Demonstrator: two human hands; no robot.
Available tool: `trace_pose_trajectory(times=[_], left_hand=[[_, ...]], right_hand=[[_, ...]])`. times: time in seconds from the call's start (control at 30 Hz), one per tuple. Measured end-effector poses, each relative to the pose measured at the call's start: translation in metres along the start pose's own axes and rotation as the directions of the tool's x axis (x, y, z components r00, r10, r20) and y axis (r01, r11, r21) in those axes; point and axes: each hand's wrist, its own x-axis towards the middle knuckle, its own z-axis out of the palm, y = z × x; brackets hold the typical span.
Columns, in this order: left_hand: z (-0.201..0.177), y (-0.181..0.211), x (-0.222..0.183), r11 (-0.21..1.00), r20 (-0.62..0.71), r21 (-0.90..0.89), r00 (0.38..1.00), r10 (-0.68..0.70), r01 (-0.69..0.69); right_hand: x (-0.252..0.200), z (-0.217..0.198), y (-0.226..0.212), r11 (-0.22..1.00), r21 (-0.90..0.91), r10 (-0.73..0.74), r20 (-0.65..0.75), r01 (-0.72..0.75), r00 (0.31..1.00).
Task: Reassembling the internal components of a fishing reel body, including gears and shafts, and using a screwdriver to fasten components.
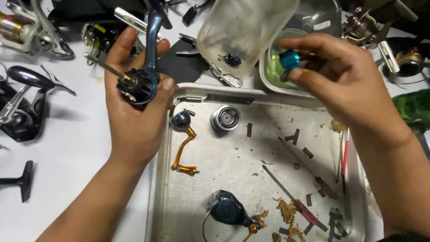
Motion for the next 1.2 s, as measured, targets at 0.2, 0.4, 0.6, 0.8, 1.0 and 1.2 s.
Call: trace_pose_trajectory(times=[0.2, 0.4, 0.6, 0.8, 1.0, 1.2], left_hand=[[0.0, -0.002, -0.001, 0.996, 0.024, 0.082, 0.999, -0.025, 0.023], [0.001, -0.003, -0.003, 0.99, 0.047, 0.138, 0.999, 0.001, -0.008], [0.008, 0.008, -0.004, 0.982, 0.087, 0.187, 0.996, 0.004, -0.02], [0.023, 0.025, -0.012, 0.972, 0.272, 0.225, 0.953, -0.136, 0.074], [0.033, 0.032, -0.022, 0.903, 0.335, 0.392, 0.888, -0.316, 0.174], [0.041, 0.022, -0.032, 0.838, 0.439, 0.384, 0.722, -0.535, 0.387]], right_hand=[[0.0, 0.003, 0.044, 0.718, 0.683, 0.243, -0.06, -0.138, 0.968], [0.003, 0.019, 0.058, 0.532, 0.818, 0.28, 0.076, -0.221, 0.957], [0.003, 0.026, 0.072, 0.422, 0.865, 0.325, 0.137, -0.273, 0.936], [-0.017, 0.025, 0.072, 0.375, 0.896, 0.304, 0.121, -0.236, 0.945], [-0.045, 0.023, 0.073, 0.374, 0.91, 0.344, 0.045, -0.18, 0.938], [-0.069, 0.028, 0.083, 0.298, 0.947, 0.382, -0.006, -0.117, 0.924]])
